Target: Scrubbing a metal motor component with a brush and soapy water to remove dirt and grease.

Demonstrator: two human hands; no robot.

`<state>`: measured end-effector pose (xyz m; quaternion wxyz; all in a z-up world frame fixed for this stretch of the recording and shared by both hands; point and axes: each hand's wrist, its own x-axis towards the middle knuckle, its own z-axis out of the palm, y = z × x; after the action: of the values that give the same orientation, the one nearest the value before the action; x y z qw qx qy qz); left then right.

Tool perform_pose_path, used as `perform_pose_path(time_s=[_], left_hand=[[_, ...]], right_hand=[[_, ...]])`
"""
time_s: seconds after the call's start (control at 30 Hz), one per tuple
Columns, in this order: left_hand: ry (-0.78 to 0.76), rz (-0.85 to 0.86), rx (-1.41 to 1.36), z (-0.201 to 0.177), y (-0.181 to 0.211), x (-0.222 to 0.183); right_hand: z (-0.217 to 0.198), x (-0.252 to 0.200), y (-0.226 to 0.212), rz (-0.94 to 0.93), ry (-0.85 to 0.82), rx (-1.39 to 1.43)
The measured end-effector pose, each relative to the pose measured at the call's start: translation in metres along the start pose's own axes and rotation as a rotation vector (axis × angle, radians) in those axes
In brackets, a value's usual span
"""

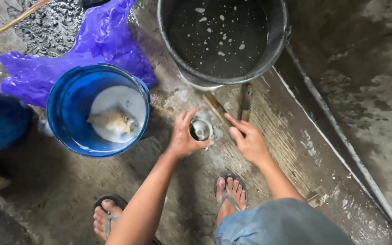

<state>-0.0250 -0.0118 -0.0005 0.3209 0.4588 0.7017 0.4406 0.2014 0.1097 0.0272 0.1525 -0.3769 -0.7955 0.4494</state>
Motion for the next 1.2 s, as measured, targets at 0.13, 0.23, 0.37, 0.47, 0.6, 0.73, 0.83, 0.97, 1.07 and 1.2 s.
perform_pose_path(time_s=[0.13,0.23,0.37,0.47,0.6,0.73,0.83,0.97,1.07,1.2], left_hand=[[0.226,-0.018,0.095,0.012,0.003,-0.021],[0.144,-0.098,0.208,0.005,0.01,-0.032],[0.049,-0.13,0.285,0.0,0.006,-0.028],[0.084,-0.194,0.165,0.006,0.007,-0.027],[0.104,-0.208,0.148,0.008,0.015,-0.033],[0.184,-0.208,0.302,0.015,0.016,-0.03],[0.212,-0.343,0.444,0.022,0.02,-0.032],[0.29,-0.443,0.364,0.054,0.002,-0.043],[0.3,-0.489,0.432,0.078,-0.012,-0.05],[0.432,-0.46,0.453,0.068,0.021,-0.044]], right_hand=[[0.0,0.009,-0.041,-0.028,-0.031,-0.011],[0.021,0.027,-0.05,-0.15,-0.089,-0.036],[0.041,0.023,-0.059,-0.155,-0.083,-0.194],[0.039,-0.049,-0.036,-0.076,0.027,-0.243],[0.053,-0.07,-0.045,0.16,0.142,-0.112],[0.062,-0.024,-0.063,-0.062,0.094,-0.309],[0.055,-0.083,-0.071,0.243,0.121,-0.17],[0.074,-0.059,-0.028,0.069,0.086,-0.383],[0.075,-0.072,-0.022,0.163,0.135,-0.306],[0.061,-0.147,-0.025,0.235,0.149,-0.41]])
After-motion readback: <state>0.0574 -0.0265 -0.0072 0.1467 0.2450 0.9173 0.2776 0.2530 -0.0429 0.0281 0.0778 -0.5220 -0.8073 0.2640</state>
